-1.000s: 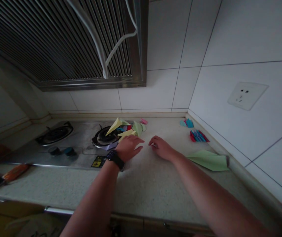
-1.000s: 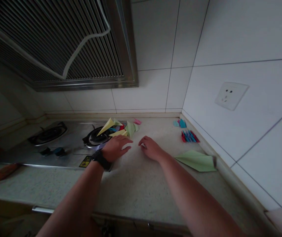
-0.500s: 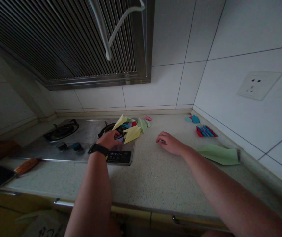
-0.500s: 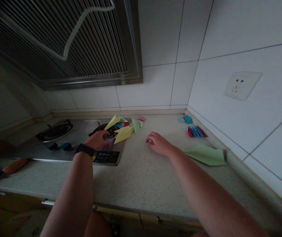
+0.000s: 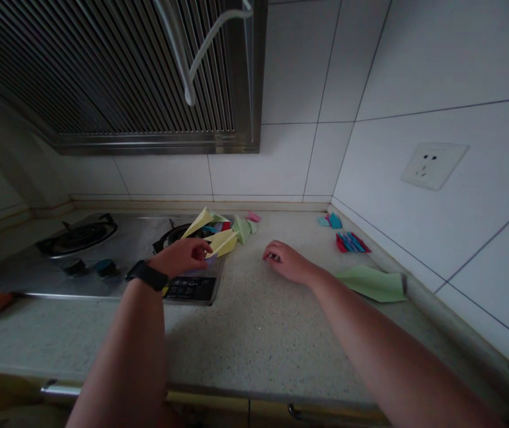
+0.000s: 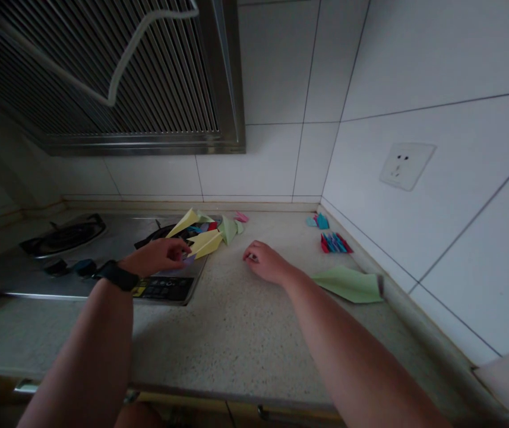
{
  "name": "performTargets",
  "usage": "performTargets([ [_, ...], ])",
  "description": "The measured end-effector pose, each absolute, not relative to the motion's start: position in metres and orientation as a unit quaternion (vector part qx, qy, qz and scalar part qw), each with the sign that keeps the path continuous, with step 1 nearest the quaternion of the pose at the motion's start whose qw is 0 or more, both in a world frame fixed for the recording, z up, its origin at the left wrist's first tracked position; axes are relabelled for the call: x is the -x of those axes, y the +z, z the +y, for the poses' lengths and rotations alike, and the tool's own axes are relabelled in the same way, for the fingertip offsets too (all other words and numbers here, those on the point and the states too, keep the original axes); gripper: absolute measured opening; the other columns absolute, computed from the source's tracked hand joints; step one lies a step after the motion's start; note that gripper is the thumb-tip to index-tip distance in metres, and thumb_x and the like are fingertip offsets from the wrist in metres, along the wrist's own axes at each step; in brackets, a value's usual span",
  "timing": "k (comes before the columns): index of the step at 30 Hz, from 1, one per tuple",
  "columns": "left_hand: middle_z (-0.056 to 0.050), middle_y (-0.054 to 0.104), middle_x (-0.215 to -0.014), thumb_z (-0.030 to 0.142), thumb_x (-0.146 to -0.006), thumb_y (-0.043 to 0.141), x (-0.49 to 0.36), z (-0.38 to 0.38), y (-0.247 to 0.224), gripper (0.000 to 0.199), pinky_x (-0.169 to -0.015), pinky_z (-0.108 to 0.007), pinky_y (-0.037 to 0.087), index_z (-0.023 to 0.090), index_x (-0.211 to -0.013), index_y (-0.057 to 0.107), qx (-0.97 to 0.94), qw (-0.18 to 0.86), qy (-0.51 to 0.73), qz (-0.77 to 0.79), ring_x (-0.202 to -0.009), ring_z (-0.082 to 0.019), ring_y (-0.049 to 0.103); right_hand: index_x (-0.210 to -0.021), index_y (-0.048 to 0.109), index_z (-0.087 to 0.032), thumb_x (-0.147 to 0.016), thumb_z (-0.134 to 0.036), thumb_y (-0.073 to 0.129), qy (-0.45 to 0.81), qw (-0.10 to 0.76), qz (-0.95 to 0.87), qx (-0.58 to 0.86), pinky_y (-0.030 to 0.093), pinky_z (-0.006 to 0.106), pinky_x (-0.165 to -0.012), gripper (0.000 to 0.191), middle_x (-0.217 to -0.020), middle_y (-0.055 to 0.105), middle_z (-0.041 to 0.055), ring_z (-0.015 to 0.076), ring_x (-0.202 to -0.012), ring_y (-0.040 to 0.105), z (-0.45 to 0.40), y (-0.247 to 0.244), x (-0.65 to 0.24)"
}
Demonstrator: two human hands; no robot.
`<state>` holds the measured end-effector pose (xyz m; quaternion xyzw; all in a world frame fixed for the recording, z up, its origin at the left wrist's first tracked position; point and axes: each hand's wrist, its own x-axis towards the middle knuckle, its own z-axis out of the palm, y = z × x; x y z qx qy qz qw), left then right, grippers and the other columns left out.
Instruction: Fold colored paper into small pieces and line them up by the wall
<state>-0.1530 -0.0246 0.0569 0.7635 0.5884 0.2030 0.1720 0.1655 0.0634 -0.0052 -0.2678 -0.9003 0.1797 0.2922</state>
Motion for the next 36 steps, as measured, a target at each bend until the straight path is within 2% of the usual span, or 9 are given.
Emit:
performTargets([
  [2,0.003,0.057,-0.070,0.035,-0.070,0.068,0.137,-0.028,0.062,0.034,-0.059,-0.021,0.041,0.020,-0.100,0.064,-0.771,0.215,0.240,0.549,-0.064,-0.012,0.054,-0.090,0.065,-0.017,-0.083,-0.011,0.052,0.207,0.323,-0.883,0.272,0.044,0.027,-0.074,0.016,-0.093,0.058,0.0047,0.0125,-0.079,0.055,0.060,-0.003,-0.161],
  [5,0.002,0.057,-0.073,0.038,-0.072,0.069,0.107,-0.029,0.062,0.037,-0.061,-0.022,0.044,0.019,-0.103,0.062,-0.775,0.247,0.306,0.494,-0.066,-0.012,0.054,-0.095,0.063,-0.018,-0.089,-0.027,0.052,0.272,0.345,-0.855,0.278,0.044,0.027,-0.069,0.015,-0.086,0.061,0.0037,0.0129,-0.073,0.055,0.053,0.000,-0.155],
  [9,0.000,0.060,-0.077,0.034,-0.078,0.066,0.066,-0.026,0.053,0.031,-0.062,-0.023,0.046,0.018,-0.104,0.063,-0.809,0.182,0.348,0.437,-0.066,-0.011,0.054,-0.097,0.059,-0.016,-0.097,-0.046,0.032,0.427,0.365,-0.793,0.235,0.045,0.027,-0.066,0.040,-0.078,0.064,0.0045,0.0136,-0.069,0.056,0.048,0.002,-0.151],
  [12,-0.001,0.061,-0.080,0.027,-0.080,0.064,0.043,-0.024,0.044,0.023,-0.066,-0.024,0.048,0.019,-0.101,0.064,-0.828,0.131,0.350,0.419,-0.069,-0.012,0.056,-0.089,0.059,-0.016,-0.094,-0.051,0.039,0.441,0.359,-0.787,0.240,0.045,0.027,-0.066,0.041,-0.072,0.062,0.0030,0.0135,-0.068,0.056,0.047,0.007,-0.154],
  [16,-0.002,0.061,-0.081,0.024,-0.081,0.064,0.030,-0.020,0.033,0.015,-0.066,-0.024,0.051,0.017,-0.093,0.063,-0.820,0.117,0.376,0.415,-0.071,-0.013,0.057,-0.082,0.061,-0.015,-0.089,-0.050,0.051,0.438,0.278,-0.806,0.285,0.044,0.026,-0.064,0.037,-0.070,0.061,0.0020,0.0129,-0.067,0.057,0.047,0.021,-0.164],
  [21,-0.003,0.061,-0.085,0.026,-0.080,0.066,0.020,-0.019,0.022,0.030,-0.068,-0.025,0.054,0.017,-0.108,0.059,-0.787,0.180,0.436,0.399,-0.074,-0.013,0.060,-0.089,0.061,-0.016,-0.084,-0.036,0.060,0.439,0.195,-0.824,0.302,0.044,0.026,-0.063,0.021,-0.071,0.065,0.0020,0.0132,-0.066,0.059,0.034,0.038,-0.188],
  [27,-0.004,0.066,-0.091,0.027,-0.081,0.064,-0.005,-0.028,0.009,0.036,-0.065,-0.024,0.052,0.018,-0.115,0.058,-0.782,0.274,0.416,0.374,-0.070,-0.011,0.062,-0.086,0.059,-0.017,-0.085,-0.030,0.057,0.391,0.261,-0.822,0.323,0.047,0.027,-0.067,0.013,-0.076,0.068,0.0030,0.0145,-0.072,0.063,0.009,0.030,-0.221],
  [30,-0.002,0.069,-0.084,0.031,-0.083,0.061,-0.009,-0.028,0.006,0.025,-0.064,-0.024,0.049,0.019,-0.105,0.065,-0.784,0.299,0.373,0.395,-0.071,-0.013,0.062,-0.088,0.059,-0.018,-0.086,-0.028,0.055,0.383,0.281,-0.818,0.325,0.046,0.027,-0.068,0.011,-0.079,0.068,0.0034,0.0145,-0.074,0.063,0.005,0.023,-0.231],
  [36,0.001,0.067,-0.077,0.030,-0.082,0.061,-0.008,-0.025,0.006,0.018,-0.058,-0.021,0.043,0.021,-0.094,0.070,-0.794,0.299,0.309,0.430,-0.065,-0.012,0.057,-0.079,0.059,-0.020,-0.083,-0.025,0.057,0.336,0.242,-0.846,0.335,0.042,0.024,-0.060,0.007,-0.069,0.060,-0.0009,0.0124,-0.064,0.054,0.010,0.014,-0.235],
])
